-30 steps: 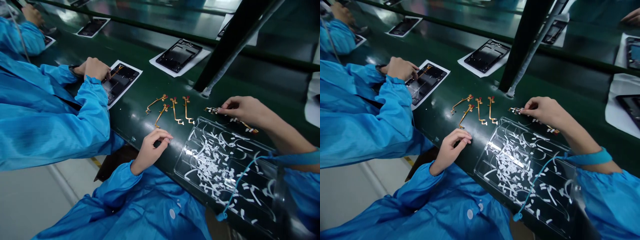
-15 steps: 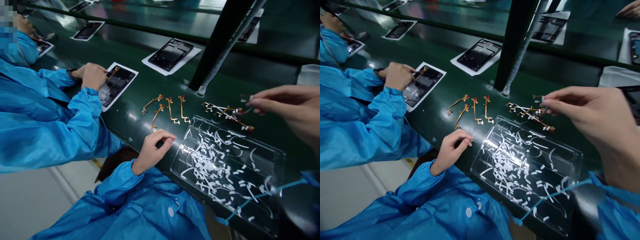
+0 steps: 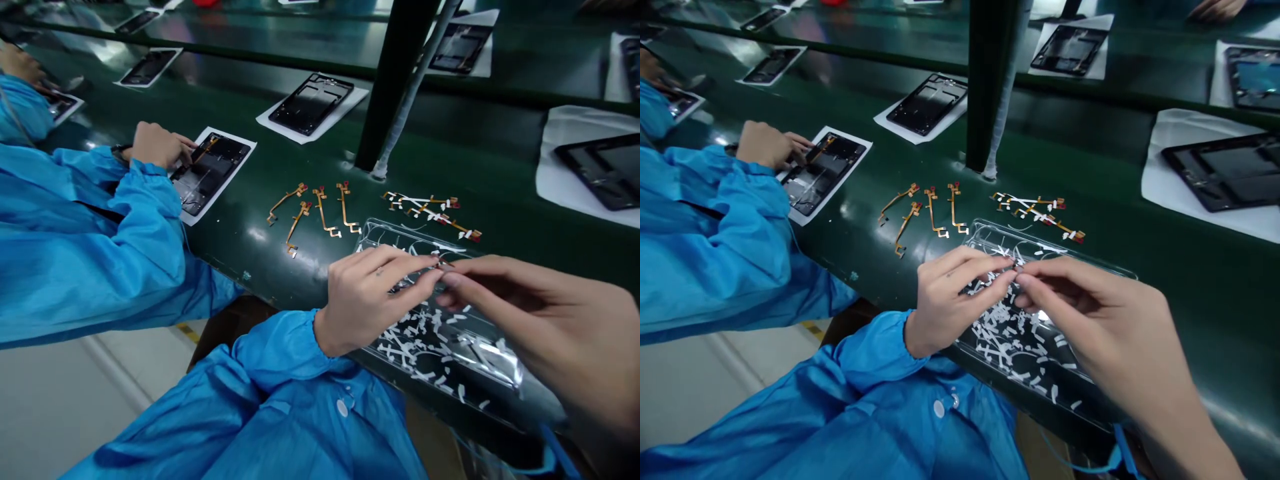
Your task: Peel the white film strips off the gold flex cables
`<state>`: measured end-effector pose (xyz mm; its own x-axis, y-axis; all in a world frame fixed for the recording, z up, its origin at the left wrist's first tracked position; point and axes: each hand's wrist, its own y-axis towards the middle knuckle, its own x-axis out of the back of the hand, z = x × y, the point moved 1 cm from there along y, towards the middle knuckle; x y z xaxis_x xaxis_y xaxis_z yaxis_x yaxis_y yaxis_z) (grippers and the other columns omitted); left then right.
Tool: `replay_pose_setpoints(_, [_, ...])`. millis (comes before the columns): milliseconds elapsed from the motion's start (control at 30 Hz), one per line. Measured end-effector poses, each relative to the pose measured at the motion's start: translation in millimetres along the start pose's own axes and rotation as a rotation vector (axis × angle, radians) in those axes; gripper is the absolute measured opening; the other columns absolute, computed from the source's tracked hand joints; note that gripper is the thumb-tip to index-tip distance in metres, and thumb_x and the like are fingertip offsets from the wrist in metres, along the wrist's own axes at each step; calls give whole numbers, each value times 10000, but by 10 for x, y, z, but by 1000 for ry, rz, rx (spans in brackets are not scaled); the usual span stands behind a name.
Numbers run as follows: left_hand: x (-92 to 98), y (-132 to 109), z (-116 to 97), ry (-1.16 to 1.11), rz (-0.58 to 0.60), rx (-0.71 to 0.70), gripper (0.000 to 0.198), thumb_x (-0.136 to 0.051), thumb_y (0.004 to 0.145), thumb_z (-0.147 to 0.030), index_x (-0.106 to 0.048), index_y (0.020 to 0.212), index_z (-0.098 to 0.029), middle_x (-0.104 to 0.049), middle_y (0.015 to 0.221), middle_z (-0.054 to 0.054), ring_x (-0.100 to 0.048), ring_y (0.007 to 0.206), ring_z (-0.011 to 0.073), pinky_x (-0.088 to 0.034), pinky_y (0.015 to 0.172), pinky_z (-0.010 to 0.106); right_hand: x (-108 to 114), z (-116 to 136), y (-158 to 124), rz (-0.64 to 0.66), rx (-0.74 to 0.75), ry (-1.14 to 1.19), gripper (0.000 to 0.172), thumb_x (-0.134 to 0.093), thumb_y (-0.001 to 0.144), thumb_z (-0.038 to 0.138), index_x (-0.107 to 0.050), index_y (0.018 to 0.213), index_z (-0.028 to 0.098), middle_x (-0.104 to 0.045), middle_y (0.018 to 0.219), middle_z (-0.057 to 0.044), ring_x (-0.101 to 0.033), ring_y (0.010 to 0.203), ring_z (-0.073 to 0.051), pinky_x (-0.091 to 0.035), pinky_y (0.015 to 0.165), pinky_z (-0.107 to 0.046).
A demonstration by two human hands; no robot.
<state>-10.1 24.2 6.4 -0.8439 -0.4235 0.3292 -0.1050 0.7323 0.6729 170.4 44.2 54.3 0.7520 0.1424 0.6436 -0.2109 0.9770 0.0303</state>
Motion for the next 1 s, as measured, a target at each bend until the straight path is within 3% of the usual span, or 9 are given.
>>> replay_pose_setpoints(200, [-3,-47,-15,-43,52,114,82,-685,936,-211,-759,943,-178,-790,901,14,-721,747,100,-594,660,227,-54,13,-34,27,57,-20,185,-702,851,553,-789,884,393,-774,789,42,-714,652,-210,-569,589,-336])
replay_pose_setpoints(333, [-11,-52,-11,50,75,100,95,-647,934,-201,-738,921,-178,-784,899,11,-699,705,95,-568,652,236,-77,-3,-45,30,91,-29,181,-686,864,545,-774,884,388,-773,787,49,-715,657,-212,-545,577,-334])
replay_pose_setpoints(500, [-31,-71,13,54,228,178,122,-605,931,-198,-725,935,-178,-757,899,9,-672,692,80,-542,638,219,-20,-84,-88,17,41,-44,204,-685,855,565,-757,876,376,-751,740,47,-674,582,-199,-559,595,-342])
replay_pose_setpoints(733, [-50,-96,-21,-4,150,113,128,-662,941,-242,-739,1011,-167,-771,935,14,-674,666,60,-559,649,210,-43,-130,-82,2,47,-26,188,-692,856,523,-751,864,344,-746,737,43,-669,595,-173,-564,593,-286])
replay_pose_setpoints(1000, [-74,-113,17,138,184,75,139,-637,967,-242,-759,981,-176,-767,897,-5,-679,701,43,-569,657,173,-91,-117,-107,13,141,-63,221,-633,914,532,-739,899,339,-765,820,53,-687,654,-149,-562,652,-249])
